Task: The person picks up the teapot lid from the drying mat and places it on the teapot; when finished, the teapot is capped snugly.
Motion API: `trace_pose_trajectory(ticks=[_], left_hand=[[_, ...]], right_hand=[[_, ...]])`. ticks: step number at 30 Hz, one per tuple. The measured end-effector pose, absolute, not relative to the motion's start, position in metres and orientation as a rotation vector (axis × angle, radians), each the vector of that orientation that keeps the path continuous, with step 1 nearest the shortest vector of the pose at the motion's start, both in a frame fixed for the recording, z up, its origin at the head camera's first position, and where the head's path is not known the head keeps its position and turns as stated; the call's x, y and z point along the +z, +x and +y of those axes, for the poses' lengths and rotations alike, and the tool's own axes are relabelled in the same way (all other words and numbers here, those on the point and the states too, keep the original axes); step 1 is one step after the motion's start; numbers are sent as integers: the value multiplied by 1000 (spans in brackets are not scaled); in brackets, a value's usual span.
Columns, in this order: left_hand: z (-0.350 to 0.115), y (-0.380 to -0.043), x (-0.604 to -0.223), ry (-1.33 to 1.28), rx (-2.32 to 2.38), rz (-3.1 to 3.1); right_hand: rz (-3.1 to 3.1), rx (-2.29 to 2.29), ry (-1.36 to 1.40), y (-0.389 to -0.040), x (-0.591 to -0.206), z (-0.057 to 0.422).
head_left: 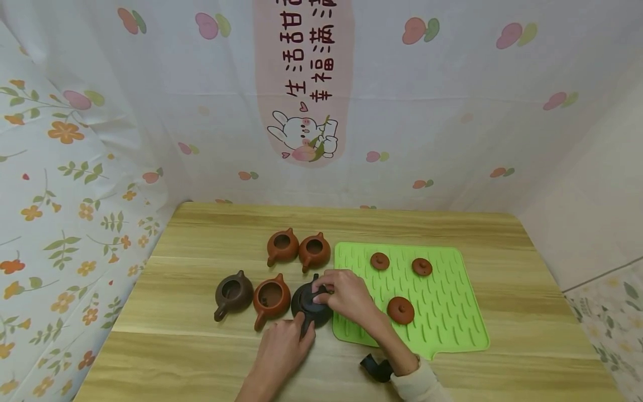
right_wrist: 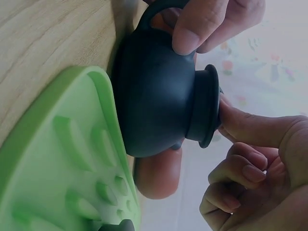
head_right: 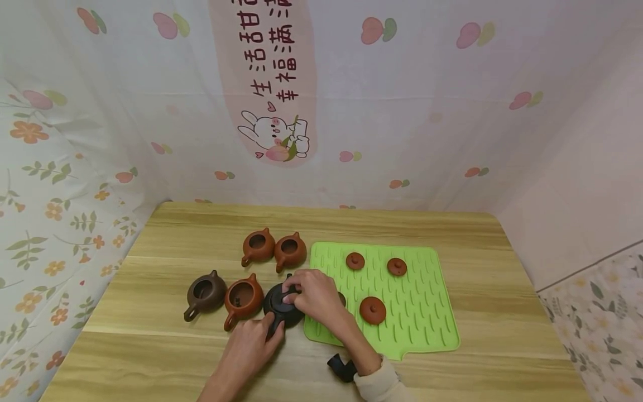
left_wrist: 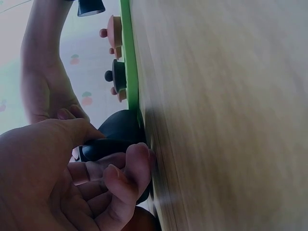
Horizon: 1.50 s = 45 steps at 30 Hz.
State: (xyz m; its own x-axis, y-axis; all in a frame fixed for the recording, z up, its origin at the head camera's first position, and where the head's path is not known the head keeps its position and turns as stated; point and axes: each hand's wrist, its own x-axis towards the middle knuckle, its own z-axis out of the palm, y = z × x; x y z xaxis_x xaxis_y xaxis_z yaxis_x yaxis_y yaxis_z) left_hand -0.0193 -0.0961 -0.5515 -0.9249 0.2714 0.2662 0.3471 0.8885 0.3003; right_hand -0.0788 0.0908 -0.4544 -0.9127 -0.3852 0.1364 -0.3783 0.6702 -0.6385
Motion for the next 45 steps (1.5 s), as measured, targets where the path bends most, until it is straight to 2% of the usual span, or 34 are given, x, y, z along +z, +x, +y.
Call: trace_pose_trajectory(ticks=[38, 45], left_hand=[[-96, -20, -559, -462, -514, -2815], [-95, -18, -556, -461, -519, -2828]], right_hand=[[2823, -1147, -613, -75, -464, 86], [2846, -1157, -617, -63, -458, 98]])
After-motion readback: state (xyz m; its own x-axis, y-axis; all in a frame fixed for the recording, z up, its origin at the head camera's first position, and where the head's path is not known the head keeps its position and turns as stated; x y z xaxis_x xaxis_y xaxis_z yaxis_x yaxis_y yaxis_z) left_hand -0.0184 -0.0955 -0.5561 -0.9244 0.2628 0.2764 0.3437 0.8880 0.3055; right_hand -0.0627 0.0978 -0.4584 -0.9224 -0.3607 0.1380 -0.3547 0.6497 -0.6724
